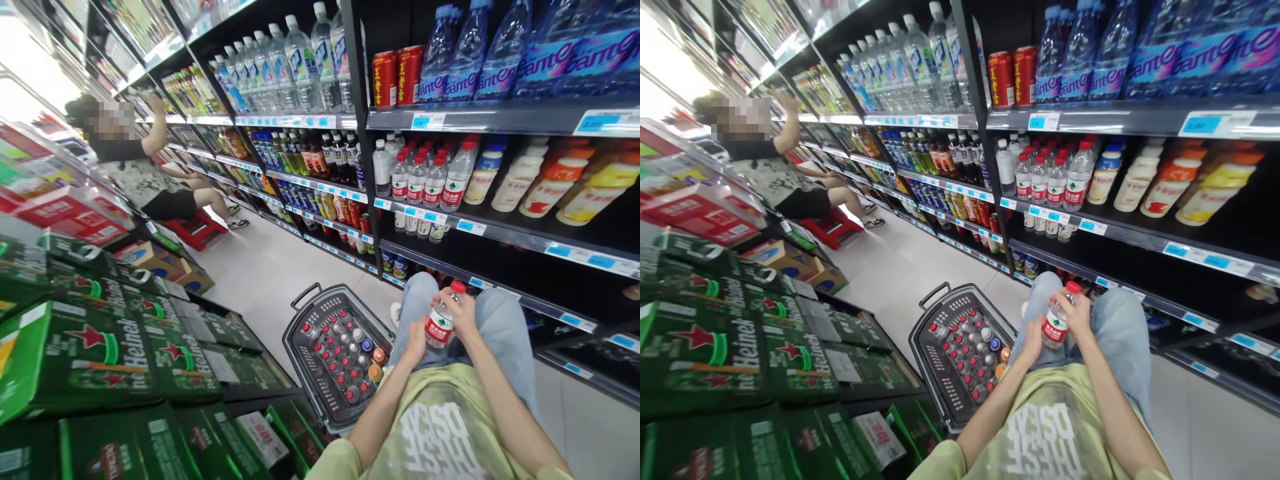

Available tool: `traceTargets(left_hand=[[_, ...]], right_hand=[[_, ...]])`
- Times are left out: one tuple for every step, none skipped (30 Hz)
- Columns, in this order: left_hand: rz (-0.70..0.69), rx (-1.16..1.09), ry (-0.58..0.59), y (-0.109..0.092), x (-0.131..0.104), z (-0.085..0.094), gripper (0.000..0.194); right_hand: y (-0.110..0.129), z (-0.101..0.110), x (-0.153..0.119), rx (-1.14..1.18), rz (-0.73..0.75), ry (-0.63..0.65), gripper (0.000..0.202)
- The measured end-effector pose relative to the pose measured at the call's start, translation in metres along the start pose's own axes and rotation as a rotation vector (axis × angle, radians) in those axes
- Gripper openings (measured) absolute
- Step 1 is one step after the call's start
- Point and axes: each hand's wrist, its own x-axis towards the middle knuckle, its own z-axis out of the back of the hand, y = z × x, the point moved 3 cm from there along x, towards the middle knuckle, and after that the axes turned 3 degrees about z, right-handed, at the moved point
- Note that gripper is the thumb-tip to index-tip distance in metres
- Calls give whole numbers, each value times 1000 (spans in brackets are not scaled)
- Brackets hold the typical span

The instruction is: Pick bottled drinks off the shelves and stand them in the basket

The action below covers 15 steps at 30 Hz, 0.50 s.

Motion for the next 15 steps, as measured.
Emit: traceTargets(left_hand=[[-82, 67, -54, -7, -6, 7, 46], [-161, 131, -104, -15, -13, 14, 40], [-232, 191, -148, -25, -19, 22, 35], [-291, 234, -183, -37, -26, 29, 33], [-340, 261, -215, -50, -32, 35, 32], [-401, 300, -245, -65, -37, 41, 32], [-458, 345, -258, -81, -41, 46, 32], [-505, 393, -247, -97, -44, 49, 32], [-540, 457, -208, -113, -46, 52, 33], [-561, 540, -147, -128, -48, 52, 34], [-569, 641, -71, -140, -49, 52, 35], [-572, 750, 2, -150, -50, 52, 34], [-571, 854, 59, -158, -52, 53, 32], [-568, 943, 99, -164, -53, 54, 27], [-564, 1008, 119, -167, -55, 57, 22]], right_hand=[[-2, 1, -1, -11, -16, 5, 51], [-4, 1, -1, -22, -33, 17, 51], [-6, 0, -3, -33, -48, 34, 50], [-8, -2, -4, -45, -62, 65, 49], [-10, -6, -6, -62, -70, 108, 47], [-12, -12, -9, -87, -68, 163, 43], [-15, -19, -12, -121, -55, 226, 39], [-17, -26, -16, -161, -29, 286, 34], [-20, -34, -21, -201, 8, 332, 29], [-24, -42, -27, -239, 49, 368, 24], [-27, -51, -33, -273, 90, 391, 21], [-32, -58, -39, -302, 128, 402, 23], [-36, -66, -45, -325, 158, 410, 30], [-40, -73, -51, -346, 180, 422, 36], [-44, -79, -56, -372, 191, 438, 39]])
